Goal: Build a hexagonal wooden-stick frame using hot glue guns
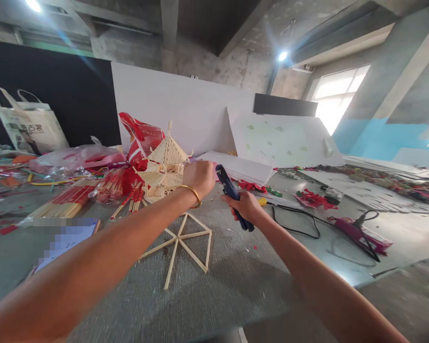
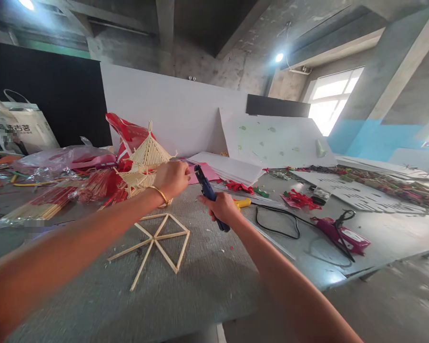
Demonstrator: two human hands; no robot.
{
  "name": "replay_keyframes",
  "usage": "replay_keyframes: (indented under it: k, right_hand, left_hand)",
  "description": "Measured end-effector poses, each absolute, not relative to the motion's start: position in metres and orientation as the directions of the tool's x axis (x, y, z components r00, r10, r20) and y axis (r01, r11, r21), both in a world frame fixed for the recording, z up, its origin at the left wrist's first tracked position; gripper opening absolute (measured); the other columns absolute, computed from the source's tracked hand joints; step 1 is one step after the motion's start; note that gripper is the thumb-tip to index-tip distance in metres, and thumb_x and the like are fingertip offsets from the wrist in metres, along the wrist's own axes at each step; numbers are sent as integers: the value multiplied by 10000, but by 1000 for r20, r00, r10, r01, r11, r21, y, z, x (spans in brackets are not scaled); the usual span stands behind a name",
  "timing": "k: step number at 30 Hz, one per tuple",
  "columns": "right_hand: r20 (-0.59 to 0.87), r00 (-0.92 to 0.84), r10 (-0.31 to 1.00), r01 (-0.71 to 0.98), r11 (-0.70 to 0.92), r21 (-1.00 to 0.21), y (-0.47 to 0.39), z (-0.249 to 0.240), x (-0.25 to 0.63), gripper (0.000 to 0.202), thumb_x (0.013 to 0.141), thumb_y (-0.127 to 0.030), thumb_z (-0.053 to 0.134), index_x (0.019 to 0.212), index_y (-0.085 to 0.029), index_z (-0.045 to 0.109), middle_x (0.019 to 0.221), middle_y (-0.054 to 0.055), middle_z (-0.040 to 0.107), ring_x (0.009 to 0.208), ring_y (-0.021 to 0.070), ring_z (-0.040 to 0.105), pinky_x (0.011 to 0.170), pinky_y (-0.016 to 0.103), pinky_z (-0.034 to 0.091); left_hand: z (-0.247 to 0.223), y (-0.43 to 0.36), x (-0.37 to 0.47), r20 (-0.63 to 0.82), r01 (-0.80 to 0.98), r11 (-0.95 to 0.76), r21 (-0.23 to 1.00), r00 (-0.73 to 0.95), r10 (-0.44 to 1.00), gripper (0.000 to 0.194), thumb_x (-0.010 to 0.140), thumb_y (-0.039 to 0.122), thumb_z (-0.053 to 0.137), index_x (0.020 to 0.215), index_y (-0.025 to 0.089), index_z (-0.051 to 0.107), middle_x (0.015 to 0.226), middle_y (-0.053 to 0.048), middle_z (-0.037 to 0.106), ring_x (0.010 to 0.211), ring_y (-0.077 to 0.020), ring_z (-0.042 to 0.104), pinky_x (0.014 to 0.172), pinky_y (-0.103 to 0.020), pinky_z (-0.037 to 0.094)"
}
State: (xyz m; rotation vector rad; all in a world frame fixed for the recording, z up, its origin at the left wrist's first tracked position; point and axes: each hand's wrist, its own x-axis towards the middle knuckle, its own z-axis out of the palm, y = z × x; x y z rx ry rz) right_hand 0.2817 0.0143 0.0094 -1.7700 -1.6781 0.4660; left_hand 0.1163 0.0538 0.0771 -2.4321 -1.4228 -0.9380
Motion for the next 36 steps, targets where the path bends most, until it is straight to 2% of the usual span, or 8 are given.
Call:
replay_keyframes:
  k: [7,12,15,18,22,28,31,36]
  right_hand:
    - [143,149,978,787,-29,-616,50,40,273,493,770,-554,612,513,-148,504,378,-7,461,362,99,466,459,232,420]
    - [-1,202,979,789,-163,-593,89,58,273,356,892,-441,531,865,-93,605,722,45,624,602,116,589,575,257,504]
    - [-75,250,965,810,-251,-529,110,48,264,303,918,-371,515,1075,-117,569,985,62,612,813,141,608,711,318,527]
    - [-81,309,948,849,-313,-426,129,29,251,330,908,-352,533,1151,-130,543,1120,89,571,951,186,586,807,382,509]
    - [-22,349,937,899,-341,-273,148,8,240,355,905,-352,535,1194,-146,523,1198,96,536,1039,216,553,871,432,477]
    - [36,264,964,960,-259,-103,149,7,242,487,870,-476,541,1195,-114,545,1250,152,522,1151,285,491,957,489,383]
    - [94,161,982,986,-156,-63,130,19,245,542,862,-509,509,1157,-62,587,1223,218,545,1149,334,489,933,439,372]
    - [177,-15,984,999,21,-31,81,33,244,452,877,-422,455,1109,-65,607,1144,191,602,1055,305,542,811,341,400]
  left_hand:
    - [112,70,111,570,836,-500,226,303,764,199,740,104,575,897,92,697,932,-180,697,939,-315,630,818,-418,435]
    - [95,60,93,462,738,-550,390,360,810,45,668,199,683,683,166,711,650,-46,699,710,-198,649,662,-287,480]
    - [63,41,73,373,662,-564,494,425,825,84,693,235,651,692,187,721,546,-3,674,563,-143,622,550,-236,466]
    - [35,22,54,290,626,-548,555,472,832,119,701,272,634,710,205,732,614,-9,711,556,-139,624,502,-224,446]
    - [19,2,42,192,616,-544,570,543,817,82,672,237,650,652,225,729,561,10,693,503,-130,593,454,-214,388]
    - [7,-20,49,100,666,-553,501,590,801,88,638,153,684,599,230,701,504,35,649,457,-120,559,436,-213,335]
    - [1,-26,52,97,662,-582,472,616,781,121,654,138,668,586,234,696,487,35,637,435,-118,548,428,-221,318]
    - [-1,-34,54,44,666,-617,419,664,746,130,665,141,663,592,241,701,500,33,648,439,-116,542,452,-233,321]
